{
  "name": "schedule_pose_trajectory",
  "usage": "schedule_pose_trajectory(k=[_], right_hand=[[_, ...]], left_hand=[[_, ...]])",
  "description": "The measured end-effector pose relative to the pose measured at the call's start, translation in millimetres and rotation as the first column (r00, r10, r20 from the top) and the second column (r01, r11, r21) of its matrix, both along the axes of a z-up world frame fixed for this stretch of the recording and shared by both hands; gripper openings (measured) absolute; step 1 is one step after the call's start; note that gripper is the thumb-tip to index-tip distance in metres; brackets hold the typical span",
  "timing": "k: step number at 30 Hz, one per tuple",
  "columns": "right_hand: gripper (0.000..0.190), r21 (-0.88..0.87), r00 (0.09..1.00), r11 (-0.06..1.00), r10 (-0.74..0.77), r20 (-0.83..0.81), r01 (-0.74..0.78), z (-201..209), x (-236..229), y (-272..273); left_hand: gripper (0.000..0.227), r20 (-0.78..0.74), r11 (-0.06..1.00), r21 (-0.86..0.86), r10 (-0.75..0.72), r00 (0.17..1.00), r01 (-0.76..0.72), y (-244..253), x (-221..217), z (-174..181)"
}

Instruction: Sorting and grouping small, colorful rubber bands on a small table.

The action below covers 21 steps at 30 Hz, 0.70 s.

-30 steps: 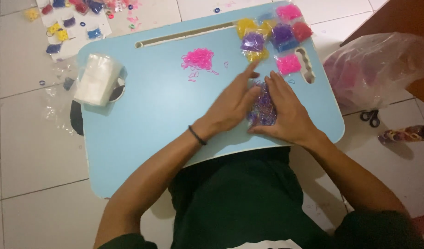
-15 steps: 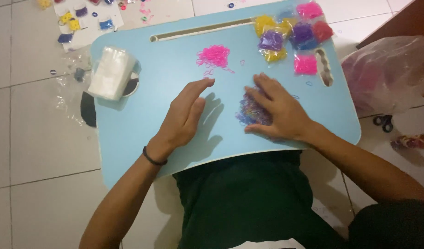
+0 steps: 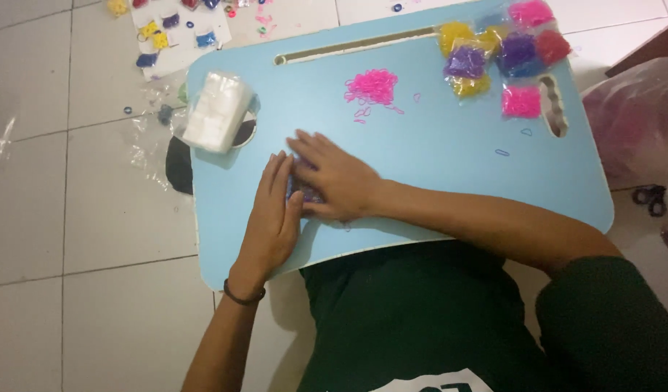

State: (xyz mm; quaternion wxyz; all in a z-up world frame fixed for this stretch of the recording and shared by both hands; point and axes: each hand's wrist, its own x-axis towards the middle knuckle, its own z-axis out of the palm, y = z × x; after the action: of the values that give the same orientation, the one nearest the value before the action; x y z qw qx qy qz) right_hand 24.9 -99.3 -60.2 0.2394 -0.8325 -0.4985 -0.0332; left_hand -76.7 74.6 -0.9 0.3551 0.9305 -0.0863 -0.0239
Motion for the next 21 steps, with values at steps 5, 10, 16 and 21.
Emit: schedule_pose_trajectory(k=[5, 10, 16, 21], right_hand=[[0.072, 0.296, 0.984, 0.949, 0.142, -0.104, -0.106, -0.3, 12.9, -5.5], [0.051, 0.395, 0.947, 0.917, 0.068, -0.313, 0.065, 26.4, 10.3, -112.3], [0.041, 0.226, 0.876, 0.886, -0.304, -0.375, 0.404, 43.1, -26.1, -244.3], [0.046, 0.053, 0.913, 0.916, -0.390, -0.122, 0.398, 17.6, -46.4, -256.5]], left_hand=[[0.069, 0.068, 0.983, -0.181, 0.008, 0.998, 0.004, -4.7, -1.8, 12.8], [0.062, 0.070, 0.991, -0.134, 0.001, 0.998, 0.008, 1.4, -3.6, -5.2], [0.063, 0.059, 0.992, -0.125, 0.034, 0.998, -0.026, -5.8, -2.0, 1.8], [0.062, 0.084, 0.988, -0.138, 0.075, 0.994, -0.063, -6.2, -3.4, 1.5]])
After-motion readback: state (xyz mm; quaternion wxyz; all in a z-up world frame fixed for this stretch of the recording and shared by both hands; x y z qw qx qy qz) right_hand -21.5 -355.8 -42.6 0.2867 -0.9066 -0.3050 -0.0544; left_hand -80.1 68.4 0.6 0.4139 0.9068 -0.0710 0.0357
